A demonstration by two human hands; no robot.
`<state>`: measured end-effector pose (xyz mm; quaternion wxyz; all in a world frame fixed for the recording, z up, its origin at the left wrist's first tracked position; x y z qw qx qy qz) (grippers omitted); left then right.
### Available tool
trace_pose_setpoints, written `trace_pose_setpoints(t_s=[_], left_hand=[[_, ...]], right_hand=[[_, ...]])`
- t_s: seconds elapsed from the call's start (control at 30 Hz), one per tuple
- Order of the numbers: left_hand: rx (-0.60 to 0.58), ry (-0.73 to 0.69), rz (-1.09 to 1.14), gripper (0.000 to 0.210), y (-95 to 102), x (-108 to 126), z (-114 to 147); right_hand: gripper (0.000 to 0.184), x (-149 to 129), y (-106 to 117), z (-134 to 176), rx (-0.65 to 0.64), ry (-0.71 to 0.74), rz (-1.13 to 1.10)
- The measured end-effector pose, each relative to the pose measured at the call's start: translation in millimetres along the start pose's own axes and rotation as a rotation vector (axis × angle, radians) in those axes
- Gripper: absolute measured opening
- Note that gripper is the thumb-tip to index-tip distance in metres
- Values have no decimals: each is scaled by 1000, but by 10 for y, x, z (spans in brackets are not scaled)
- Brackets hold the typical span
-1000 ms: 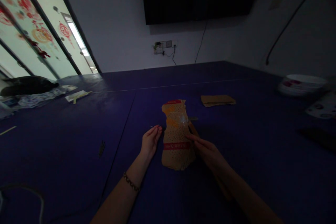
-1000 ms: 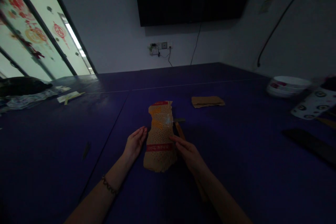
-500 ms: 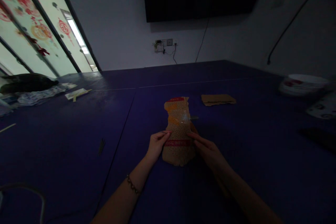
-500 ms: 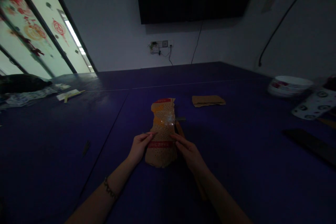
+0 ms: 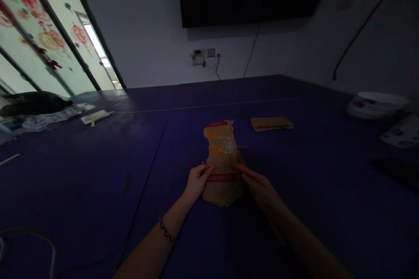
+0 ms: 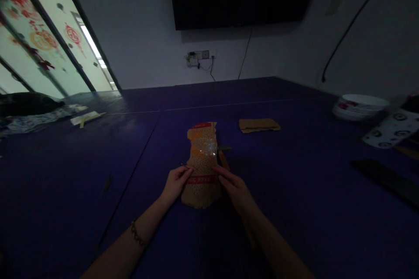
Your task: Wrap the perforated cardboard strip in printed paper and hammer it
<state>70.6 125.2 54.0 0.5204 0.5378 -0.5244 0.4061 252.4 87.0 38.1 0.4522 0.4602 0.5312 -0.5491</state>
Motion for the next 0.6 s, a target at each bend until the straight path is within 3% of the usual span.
trace_pose_setpoints(t_s=[0.6], left_hand=[[3, -46, -58, 22, 7, 37, 16]], right_hand=[[34, 49, 2, -18, -13, -3, 4]])
Point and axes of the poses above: each hand's wrist, its own z-axis away from the middle knuckle, its own y-axis out of the back of the hand, x = y × z, the point moved 5 cm from there along -z, towards the middle knuckle, and after that the axes turned 3 degrees about x, right-handed, at the moved point
